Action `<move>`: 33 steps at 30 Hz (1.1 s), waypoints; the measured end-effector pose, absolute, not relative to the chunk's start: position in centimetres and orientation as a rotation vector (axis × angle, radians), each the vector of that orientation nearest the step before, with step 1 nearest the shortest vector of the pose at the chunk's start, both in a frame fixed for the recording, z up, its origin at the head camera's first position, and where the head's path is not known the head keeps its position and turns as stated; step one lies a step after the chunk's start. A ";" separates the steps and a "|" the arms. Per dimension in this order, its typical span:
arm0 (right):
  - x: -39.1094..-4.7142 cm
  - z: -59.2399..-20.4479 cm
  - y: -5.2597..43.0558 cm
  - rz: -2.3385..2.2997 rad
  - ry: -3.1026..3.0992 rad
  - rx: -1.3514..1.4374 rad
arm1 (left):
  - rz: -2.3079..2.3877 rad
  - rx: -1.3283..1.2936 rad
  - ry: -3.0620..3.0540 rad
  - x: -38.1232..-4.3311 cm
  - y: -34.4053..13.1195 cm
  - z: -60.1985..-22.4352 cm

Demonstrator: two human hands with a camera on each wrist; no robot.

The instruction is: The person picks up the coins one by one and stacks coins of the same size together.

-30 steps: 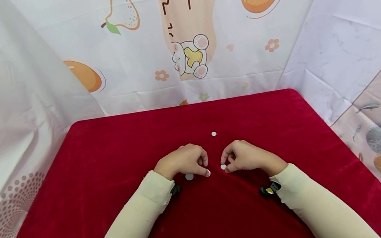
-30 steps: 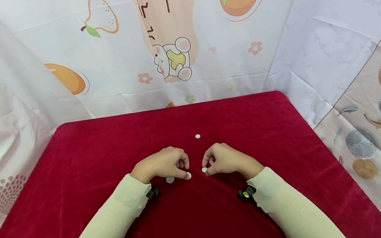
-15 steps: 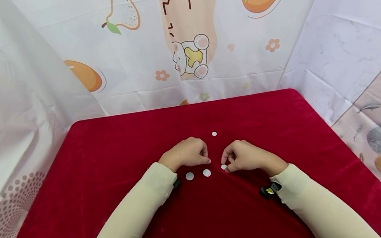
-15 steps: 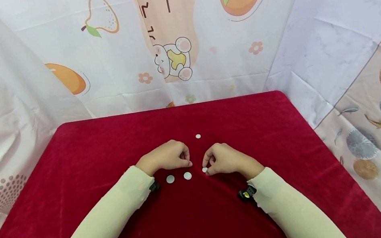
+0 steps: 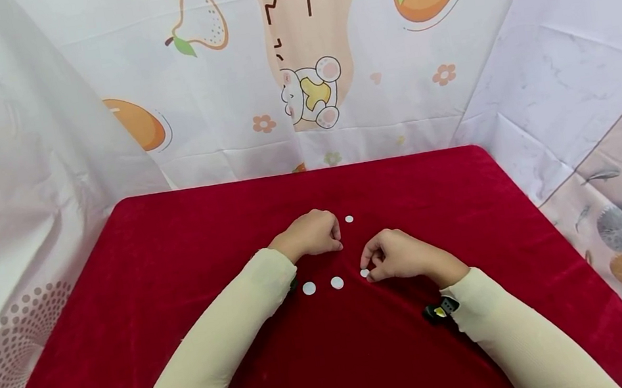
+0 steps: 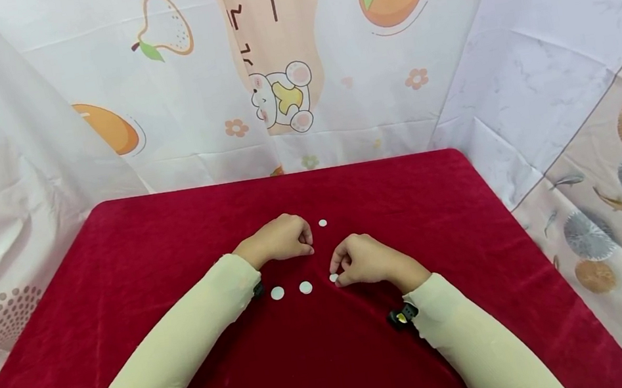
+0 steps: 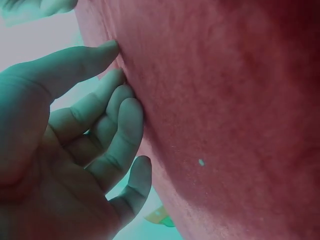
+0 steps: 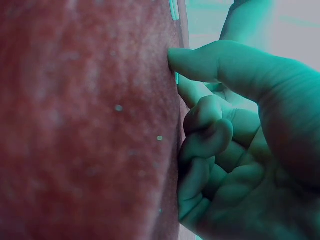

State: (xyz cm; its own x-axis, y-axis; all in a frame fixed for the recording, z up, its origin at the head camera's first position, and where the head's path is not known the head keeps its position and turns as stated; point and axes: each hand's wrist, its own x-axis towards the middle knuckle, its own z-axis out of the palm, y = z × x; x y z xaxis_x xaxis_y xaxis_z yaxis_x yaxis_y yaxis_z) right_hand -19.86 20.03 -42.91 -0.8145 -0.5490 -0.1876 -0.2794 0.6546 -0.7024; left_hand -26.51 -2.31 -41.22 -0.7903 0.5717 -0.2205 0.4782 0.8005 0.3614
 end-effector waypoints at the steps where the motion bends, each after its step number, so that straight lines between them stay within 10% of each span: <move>1: -19.9 -42.9 20.0 -0.962 2.488 -0.652 | 0.416 0.792 2.675 -26.7 -2.2 -41.3; 33: -20.0 -43.0 19.8 -0.933 2.513 -0.680 | 0.439 0.659 2.830 -30.3 0.7 -42.1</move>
State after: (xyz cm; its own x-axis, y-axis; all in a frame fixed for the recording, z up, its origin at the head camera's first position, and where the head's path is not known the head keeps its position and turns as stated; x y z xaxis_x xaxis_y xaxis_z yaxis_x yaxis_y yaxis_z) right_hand -19.97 19.79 -43.04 -0.8136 -0.5551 -0.1732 -0.3075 0.6635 -0.6820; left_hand -30.30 0.75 -42.09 -0.8798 0.4577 -0.1280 0.3974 0.8562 0.3301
